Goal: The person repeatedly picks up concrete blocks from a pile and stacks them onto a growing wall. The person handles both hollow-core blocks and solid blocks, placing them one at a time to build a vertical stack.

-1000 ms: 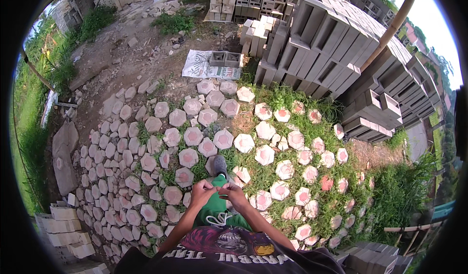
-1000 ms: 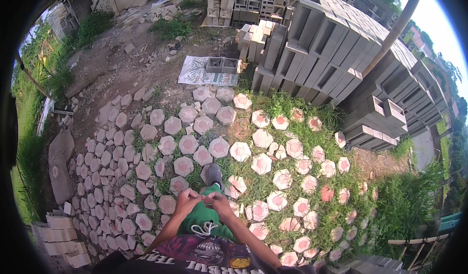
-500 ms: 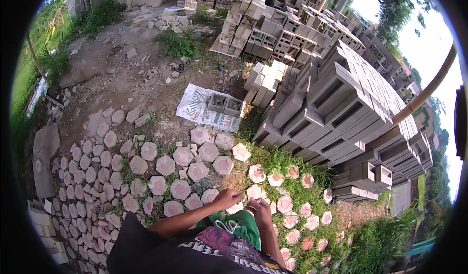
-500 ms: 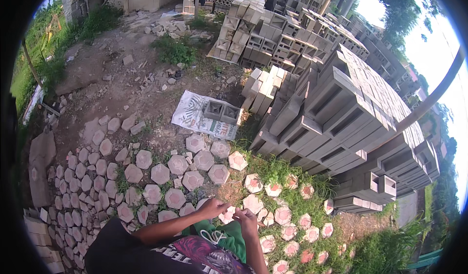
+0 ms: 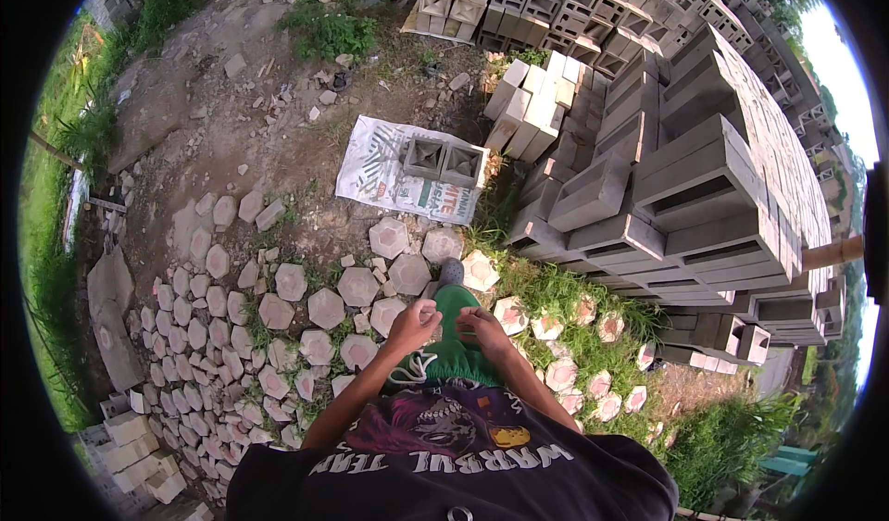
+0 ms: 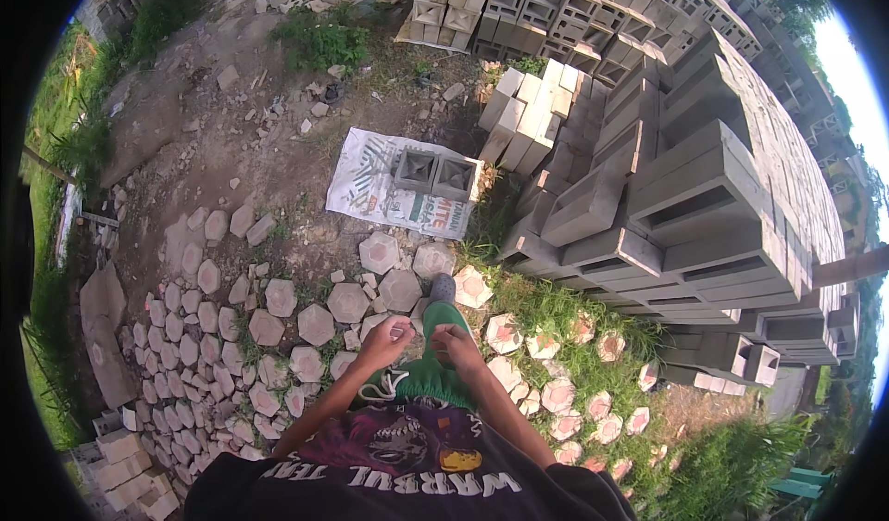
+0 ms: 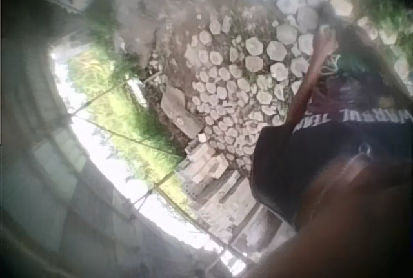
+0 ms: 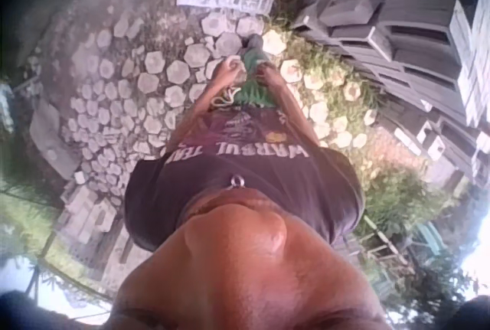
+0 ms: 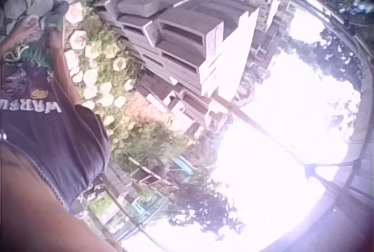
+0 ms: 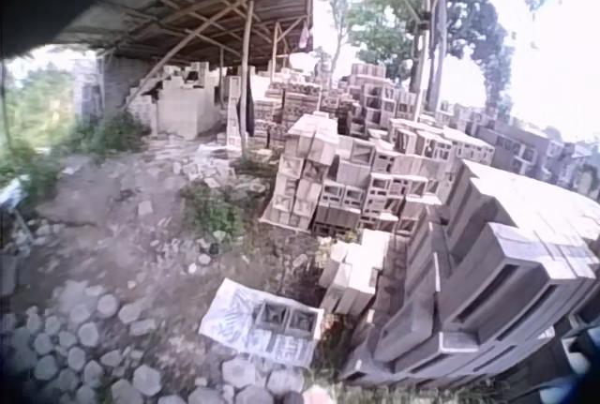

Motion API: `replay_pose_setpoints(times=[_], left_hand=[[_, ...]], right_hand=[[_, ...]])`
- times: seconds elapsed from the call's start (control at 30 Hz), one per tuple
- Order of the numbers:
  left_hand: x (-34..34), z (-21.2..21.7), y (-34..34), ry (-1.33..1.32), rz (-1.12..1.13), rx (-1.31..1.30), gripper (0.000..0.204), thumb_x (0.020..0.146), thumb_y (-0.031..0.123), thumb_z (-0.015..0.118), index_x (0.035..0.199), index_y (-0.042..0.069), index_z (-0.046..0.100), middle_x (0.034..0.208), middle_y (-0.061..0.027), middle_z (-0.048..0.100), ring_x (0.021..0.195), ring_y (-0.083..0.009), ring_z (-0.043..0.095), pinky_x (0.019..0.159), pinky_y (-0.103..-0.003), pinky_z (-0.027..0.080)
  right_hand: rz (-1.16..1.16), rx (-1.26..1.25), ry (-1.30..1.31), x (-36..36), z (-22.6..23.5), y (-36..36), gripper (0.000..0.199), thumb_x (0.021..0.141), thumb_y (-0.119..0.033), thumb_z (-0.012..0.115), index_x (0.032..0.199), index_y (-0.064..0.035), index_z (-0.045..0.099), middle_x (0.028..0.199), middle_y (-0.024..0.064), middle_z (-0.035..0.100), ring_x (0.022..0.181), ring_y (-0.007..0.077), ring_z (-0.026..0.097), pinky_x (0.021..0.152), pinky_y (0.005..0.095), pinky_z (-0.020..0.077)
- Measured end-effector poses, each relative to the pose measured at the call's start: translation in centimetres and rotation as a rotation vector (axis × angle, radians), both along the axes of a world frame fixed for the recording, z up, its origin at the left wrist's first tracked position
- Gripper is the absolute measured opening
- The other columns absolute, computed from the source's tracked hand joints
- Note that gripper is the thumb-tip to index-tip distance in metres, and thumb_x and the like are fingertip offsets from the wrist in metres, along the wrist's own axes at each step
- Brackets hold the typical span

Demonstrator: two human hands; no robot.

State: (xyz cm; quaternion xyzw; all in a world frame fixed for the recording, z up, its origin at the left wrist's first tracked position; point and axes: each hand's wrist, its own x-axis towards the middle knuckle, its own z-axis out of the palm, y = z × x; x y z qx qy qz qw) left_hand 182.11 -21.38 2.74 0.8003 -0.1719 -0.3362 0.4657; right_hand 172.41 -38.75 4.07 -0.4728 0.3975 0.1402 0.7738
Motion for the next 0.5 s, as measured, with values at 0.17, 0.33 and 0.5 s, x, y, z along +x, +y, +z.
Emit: replay_pose_setpoints(times=[0.17,0.33,0.5], left_hand=[[12.7,0.3,5.4,-0.124,0.441,0.202,0.034,0.087,0.027,0.064,0.109,0.001,0.059,0.102,-0.0139,0.067,0.095,-0.0237,0.065,0.082,-0.033,0.05],[18.2,-0.2,5.3,-0.106,0.642,0.287,0.037,0.086,0.031,0.064,0.106,0.0,0.061,0.101,-0.0155,0.067,0.095,-0.0253,0.065,0.081,-0.034,0.05],[21.5,-3.1,-2.6,0.054,0.558,0.173,0.041,0.085,0.033,0.066,0.107,-0.002,0.06,0.1,-0.0162,0.067,0.09,-0.024,0.067,0.079,-0.033,0.051]], right_hand=[[0.19,0.004,-0.098,13.1,1.8,-5.5,0.021,0.092,-0.027,0.058,0.104,-0.0085,0.058,0.094,0.0029,0.062,0.087,0.0136,0.059,0.079,0.0296,0.0465],[0.286,0.02,-0.086,22.5,0.3,-9.1,0.023,0.092,-0.028,0.057,0.104,-0.0082,0.059,0.095,0.0028,0.062,0.086,0.0131,0.058,0.079,0.0295,0.0468],[0.279,0.01,0.037,28.5,-3.0,-11.1,0.027,0.092,-0.029,0.057,0.108,-0.0074,0.059,0.099,0.004,0.062,0.089,0.0161,0.059,0.079,0.0322,0.0475]])
